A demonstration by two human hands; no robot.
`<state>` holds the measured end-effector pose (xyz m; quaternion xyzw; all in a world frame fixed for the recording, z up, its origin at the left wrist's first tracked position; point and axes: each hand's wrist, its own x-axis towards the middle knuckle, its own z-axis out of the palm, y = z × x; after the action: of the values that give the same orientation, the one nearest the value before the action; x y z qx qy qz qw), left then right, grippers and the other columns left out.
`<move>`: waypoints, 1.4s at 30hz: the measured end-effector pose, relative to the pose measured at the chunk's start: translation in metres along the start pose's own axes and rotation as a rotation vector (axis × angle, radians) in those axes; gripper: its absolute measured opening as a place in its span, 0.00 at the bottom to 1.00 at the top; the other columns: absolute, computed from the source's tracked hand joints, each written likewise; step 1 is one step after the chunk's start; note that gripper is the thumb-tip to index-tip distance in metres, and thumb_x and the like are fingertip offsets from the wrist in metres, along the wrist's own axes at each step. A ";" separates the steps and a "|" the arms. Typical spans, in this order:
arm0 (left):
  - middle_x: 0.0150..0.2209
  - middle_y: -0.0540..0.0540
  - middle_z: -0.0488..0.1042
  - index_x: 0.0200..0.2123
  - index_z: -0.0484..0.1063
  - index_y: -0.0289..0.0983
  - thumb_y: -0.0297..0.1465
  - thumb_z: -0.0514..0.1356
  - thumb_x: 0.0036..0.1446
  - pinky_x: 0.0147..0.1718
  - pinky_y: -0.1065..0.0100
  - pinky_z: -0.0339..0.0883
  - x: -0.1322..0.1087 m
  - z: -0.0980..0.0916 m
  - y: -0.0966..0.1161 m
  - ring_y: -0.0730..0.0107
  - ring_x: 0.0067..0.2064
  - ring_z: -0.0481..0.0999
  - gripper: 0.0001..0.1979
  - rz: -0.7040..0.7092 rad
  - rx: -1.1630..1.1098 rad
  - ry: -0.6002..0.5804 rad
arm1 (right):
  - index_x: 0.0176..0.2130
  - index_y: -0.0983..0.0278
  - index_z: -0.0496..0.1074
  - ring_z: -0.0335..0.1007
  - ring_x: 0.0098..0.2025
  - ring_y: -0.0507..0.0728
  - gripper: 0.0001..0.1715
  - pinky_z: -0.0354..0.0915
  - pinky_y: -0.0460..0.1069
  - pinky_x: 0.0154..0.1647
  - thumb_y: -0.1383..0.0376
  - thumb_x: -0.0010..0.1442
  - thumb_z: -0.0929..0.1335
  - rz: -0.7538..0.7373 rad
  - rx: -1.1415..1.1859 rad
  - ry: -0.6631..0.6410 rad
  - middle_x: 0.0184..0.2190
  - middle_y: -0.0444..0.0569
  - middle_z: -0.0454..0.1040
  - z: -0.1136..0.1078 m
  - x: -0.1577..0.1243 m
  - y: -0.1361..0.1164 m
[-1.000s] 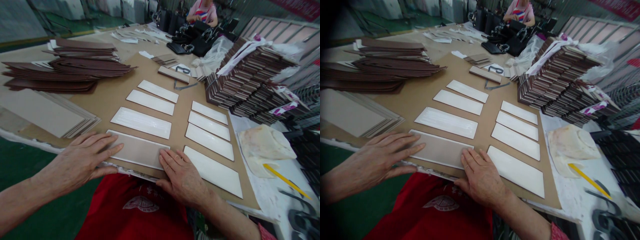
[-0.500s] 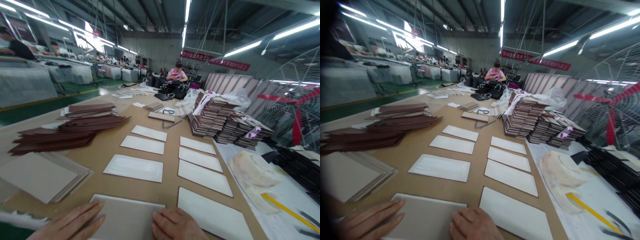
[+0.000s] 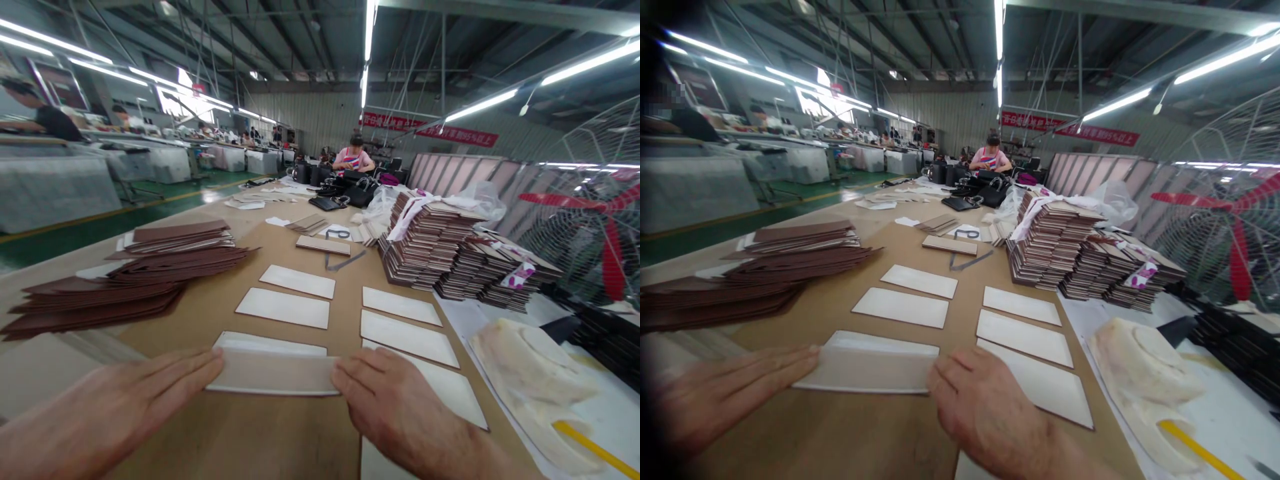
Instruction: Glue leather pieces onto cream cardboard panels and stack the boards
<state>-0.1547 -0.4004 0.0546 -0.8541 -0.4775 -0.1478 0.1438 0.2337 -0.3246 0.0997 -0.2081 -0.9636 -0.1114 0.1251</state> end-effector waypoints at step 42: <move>0.66 0.34 0.63 0.66 0.58 0.31 0.36 0.65 0.42 0.65 0.56 0.57 0.385 0.239 -0.209 0.44 0.67 0.61 0.47 -0.234 -0.254 -0.295 | 0.60 0.66 0.68 0.69 0.58 0.64 0.25 0.62 0.63 0.59 0.54 0.72 0.63 0.896 -0.001 -0.165 0.59 0.58 0.70 0.182 0.167 0.351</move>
<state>-0.1143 0.0948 0.0082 -0.8165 -0.5667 -0.0959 -0.0544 0.2014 0.0983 0.0336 -0.6129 -0.7851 -0.0295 0.0837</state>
